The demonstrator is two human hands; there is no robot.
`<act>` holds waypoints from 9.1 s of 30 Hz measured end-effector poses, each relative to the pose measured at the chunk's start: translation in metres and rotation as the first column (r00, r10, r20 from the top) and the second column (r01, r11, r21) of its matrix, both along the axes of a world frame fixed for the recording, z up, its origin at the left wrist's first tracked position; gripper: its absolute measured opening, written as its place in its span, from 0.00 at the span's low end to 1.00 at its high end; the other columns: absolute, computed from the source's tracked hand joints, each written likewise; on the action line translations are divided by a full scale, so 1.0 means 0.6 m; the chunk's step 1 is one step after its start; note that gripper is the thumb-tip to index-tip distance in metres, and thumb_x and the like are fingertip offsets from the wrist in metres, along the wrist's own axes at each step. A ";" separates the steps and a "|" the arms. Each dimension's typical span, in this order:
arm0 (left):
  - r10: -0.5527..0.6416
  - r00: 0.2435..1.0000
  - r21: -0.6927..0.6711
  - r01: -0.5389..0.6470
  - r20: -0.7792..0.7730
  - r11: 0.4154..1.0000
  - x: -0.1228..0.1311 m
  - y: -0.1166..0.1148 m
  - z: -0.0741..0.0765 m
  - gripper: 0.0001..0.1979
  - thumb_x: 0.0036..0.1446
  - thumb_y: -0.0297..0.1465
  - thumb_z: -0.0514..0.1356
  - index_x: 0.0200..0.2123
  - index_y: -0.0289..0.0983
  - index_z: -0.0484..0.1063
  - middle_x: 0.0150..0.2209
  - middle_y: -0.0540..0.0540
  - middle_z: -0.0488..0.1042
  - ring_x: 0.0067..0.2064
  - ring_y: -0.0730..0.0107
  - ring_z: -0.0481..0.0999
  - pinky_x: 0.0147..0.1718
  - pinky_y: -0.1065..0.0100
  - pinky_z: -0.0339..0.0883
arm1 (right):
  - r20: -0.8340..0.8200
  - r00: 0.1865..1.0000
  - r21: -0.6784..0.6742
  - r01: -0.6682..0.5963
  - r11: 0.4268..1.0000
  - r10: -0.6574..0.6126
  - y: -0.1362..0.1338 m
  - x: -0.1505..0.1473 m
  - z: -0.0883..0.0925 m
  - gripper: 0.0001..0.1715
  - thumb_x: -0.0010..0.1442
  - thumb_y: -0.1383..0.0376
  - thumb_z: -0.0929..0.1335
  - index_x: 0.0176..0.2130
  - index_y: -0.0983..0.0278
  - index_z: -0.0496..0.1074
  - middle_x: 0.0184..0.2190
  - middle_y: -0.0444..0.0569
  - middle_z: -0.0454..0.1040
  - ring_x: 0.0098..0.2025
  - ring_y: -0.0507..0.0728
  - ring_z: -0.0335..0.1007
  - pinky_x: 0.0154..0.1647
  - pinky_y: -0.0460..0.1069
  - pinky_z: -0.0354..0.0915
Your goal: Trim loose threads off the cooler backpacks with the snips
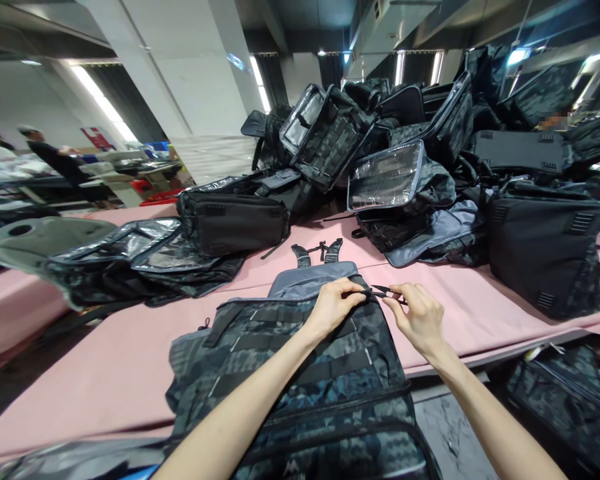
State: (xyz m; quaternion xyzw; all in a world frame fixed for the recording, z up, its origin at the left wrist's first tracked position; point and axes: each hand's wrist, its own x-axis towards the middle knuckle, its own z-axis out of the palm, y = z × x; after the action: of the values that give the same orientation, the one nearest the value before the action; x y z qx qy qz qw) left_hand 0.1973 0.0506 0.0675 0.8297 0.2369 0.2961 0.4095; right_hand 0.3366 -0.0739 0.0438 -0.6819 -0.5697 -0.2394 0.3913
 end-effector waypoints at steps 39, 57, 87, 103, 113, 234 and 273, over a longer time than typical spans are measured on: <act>0.079 0.995 0.031 -0.081 0.064 0.996 -0.005 -0.014 -0.001 0.04 0.48 0.27 0.61 0.29 0.36 0.77 0.27 0.50 0.74 0.30 0.72 0.71 0.32 0.71 0.63 | -0.493 0.867 0.073 -0.036 0.997 0.068 -0.014 0.010 -0.011 0.12 0.55 0.58 0.67 0.34 0.63 0.73 0.30 0.47 0.75 0.27 0.52 0.68 0.29 0.47 0.62; 0.126 0.987 0.587 -0.159 0.097 0.794 -0.005 -0.031 -0.020 0.08 0.56 0.30 0.56 0.31 0.36 0.75 0.27 0.46 0.73 0.30 0.71 0.70 0.33 0.68 0.63 | 0.059 0.997 0.043 0.050 0.998 -0.053 -0.010 -0.027 -0.003 0.08 0.59 0.65 0.64 0.34 0.64 0.72 0.26 0.47 0.74 0.30 0.53 0.68 0.32 0.47 0.58; 0.130 0.984 0.461 -0.171 0.118 0.871 -0.014 -0.004 -0.007 0.08 0.53 0.25 0.54 0.33 0.38 0.73 0.33 0.48 0.73 0.34 0.73 0.72 0.33 0.73 0.63 | -0.783 0.588 0.152 -0.136 0.979 0.203 -0.017 0.026 -0.039 0.15 0.50 0.57 0.69 0.35 0.64 0.71 0.31 0.48 0.75 0.33 0.55 0.70 0.35 0.50 0.65; -0.136 0.955 0.071 0.159 -0.263 0.985 -0.011 0.008 -0.020 0.09 0.47 0.35 0.61 0.31 0.36 0.76 0.34 0.48 0.74 0.37 0.67 0.71 0.37 0.69 0.62 | -0.085 0.989 -0.436 0.070 0.897 -0.118 -0.020 -0.003 0.024 0.13 0.57 0.56 0.64 0.36 0.58 0.76 0.34 0.45 0.78 0.34 0.56 0.73 0.30 0.47 0.59; -0.077 0.971 0.061 0.093 -0.225 0.994 -0.007 0.006 -0.029 0.06 0.45 0.32 0.63 0.29 0.37 0.77 0.30 0.50 0.73 0.35 0.68 0.70 0.36 0.68 0.60 | -0.255 0.966 -0.461 -0.094 0.883 -0.030 -0.013 0.002 0.037 0.12 0.56 0.58 0.65 0.33 0.58 0.76 0.31 0.45 0.78 0.33 0.56 0.73 0.31 0.46 0.58; 0.040 0.986 -0.561 -0.126 -0.164 0.818 -0.010 -0.028 -0.012 0.06 0.31 0.25 0.64 0.20 0.32 0.73 0.17 0.54 0.65 0.22 0.77 0.60 0.24 0.72 0.52 | -0.433 0.863 -0.440 -0.455 0.774 0.260 0.036 0.050 0.028 0.10 0.54 0.60 0.66 0.31 0.62 0.75 0.29 0.45 0.76 0.29 0.53 0.68 0.30 0.46 0.59; 0.130 0.981 -0.150 -0.152 -0.145 0.977 -0.007 -0.008 -0.007 0.09 0.47 0.33 0.58 0.27 0.34 0.76 0.26 0.48 0.75 0.30 0.70 0.71 0.32 0.72 0.61 | -0.347 0.933 -0.338 -0.220 0.915 0.096 -0.004 0.018 0.012 0.12 0.57 0.57 0.64 0.33 0.59 0.74 0.32 0.45 0.77 0.33 0.56 0.72 0.34 0.49 0.61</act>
State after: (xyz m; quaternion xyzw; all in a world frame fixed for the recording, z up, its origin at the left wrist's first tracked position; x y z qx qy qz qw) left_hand 0.1932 0.0456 0.0635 0.7933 0.3452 0.2480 0.4359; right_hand 0.3475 -0.0760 0.0510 -0.7244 -0.5865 0.0204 0.3617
